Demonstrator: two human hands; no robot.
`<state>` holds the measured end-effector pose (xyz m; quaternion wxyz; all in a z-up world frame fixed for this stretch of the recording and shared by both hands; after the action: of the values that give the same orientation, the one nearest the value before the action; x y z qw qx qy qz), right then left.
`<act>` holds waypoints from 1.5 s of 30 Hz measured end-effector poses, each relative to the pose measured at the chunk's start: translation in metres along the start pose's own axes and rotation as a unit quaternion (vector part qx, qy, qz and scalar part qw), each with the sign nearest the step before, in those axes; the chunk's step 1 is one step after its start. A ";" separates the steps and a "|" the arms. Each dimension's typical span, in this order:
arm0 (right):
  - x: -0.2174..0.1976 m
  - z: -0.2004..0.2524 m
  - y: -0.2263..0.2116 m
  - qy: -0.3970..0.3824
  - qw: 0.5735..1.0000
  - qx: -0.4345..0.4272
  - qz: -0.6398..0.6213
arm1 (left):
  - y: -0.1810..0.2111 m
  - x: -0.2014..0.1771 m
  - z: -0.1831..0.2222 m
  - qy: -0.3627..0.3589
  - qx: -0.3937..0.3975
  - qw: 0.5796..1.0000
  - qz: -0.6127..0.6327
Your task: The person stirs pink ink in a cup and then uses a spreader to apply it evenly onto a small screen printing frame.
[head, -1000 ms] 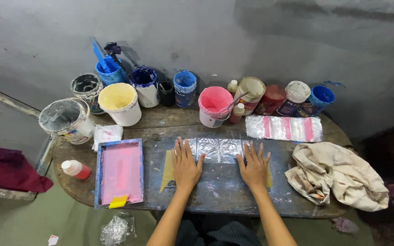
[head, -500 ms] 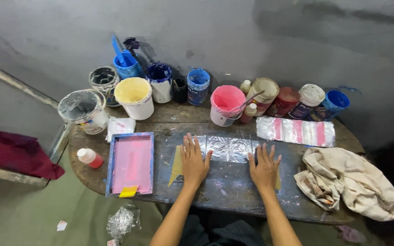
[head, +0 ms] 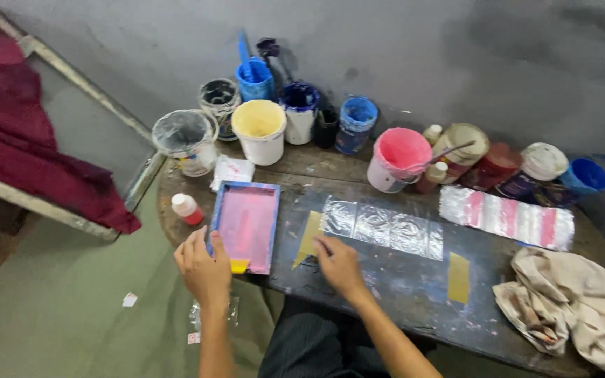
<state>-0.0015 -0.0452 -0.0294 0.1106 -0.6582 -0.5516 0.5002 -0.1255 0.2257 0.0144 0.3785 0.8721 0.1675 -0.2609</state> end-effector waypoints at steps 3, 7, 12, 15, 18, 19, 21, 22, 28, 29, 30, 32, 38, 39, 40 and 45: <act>0.046 -0.001 -0.022 -0.133 0.987 0.084 -0.045 | -0.052 0.018 0.005 -0.085 -0.059 0.991 -0.081; 0.066 -0.003 -0.047 -0.176 0.973 0.135 -0.058 | -0.062 0.022 0.010 -0.102 -0.031 0.992 -0.064; 0.074 -0.005 -0.064 -0.188 0.963 0.174 -0.088 | -0.052 0.019 0.009 -0.157 -0.092 0.983 -0.020; 0.056 -0.008 -0.095 -0.162 0.972 0.149 -0.085 | -0.036 0.004 0.004 -0.112 -0.065 0.992 -0.011; 0.038 -0.003 -0.100 -0.152 0.966 0.193 -0.082 | -0.019 0.000 0.008 -0.131 -0.075 0.989 0.002; 0.027 0.000 -0.098 -0.151 0.966 0.193 -0.082 | -0.010 0.000 0.014 -0.131 -0.075 0.989 0.003; 0.000 0.006 -0.091 -0.098 0.968 0.230 -0.034 | 0.012 -0.002 0.026 -0.113 0.025 0.992 0.058; -0.010 0.012 -0.078 -0.097 0.967 0.232 -0.032 | 0.024 0.000 0.033 -0.114 0.026 0.991 0.060; -0.091 0.047 -0.017 0.078 0.971 0.223 0.018 | 0.109 0.012 0.082 -0.213 0.068 0.960 0.168; -0.105 0.055 -0.008 0.072 0.971 0.221 0.059 | 0.120 0.016 0.092 -0.229 0.080 0.952 0.188; -0.120 0.063 0.002 0.064 0.968 0.220 0.100 | 0.131 0.019 0.101 -0.244 0.091 0.943 0.208; -0.144 0.074 0.018 0.083 0.959 0.245 0.118 | 0.148 0.035 0.123 -0.275 0.100 0.929 0.225; -0.204 0.098 0.055 0.113 0.931 0.309 0.160 | 0.198 0.058 0.173 -0.392 0.112 0.881 0.240; -0.210 0.100 0.065 0.111 0.930 0.303 0.175 | 0.204 0.063 0.178 -0.413 0.101 0.875 0.232; -0.213 0.102 0.075 0.114 0.928 0.307 0.175 | 0.210 0.067 0.181 -0.417 0.105 0.872 0.233; -0.218 0.109 0.115 0.146 0.928 0.272 0.210 | 0.227 0.081 0.188 -0.417 0.127 0.877 0.201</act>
<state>0.0074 -0.3141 -0.0444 0.2570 -0.7694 -0.2217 0.5411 -0.0104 -0.0563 -0.0109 0.3435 0.7378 -0.2195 -0.5380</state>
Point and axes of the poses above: each hand's wrist, its own z-axis away from the middle knuckle, its own x-axis out of the palm, y = z × x, the point moved 2 cm from there along -z, towards the middle knuckle, and after that the axes turned 11 degrees about -x, right-handed, at the moved point
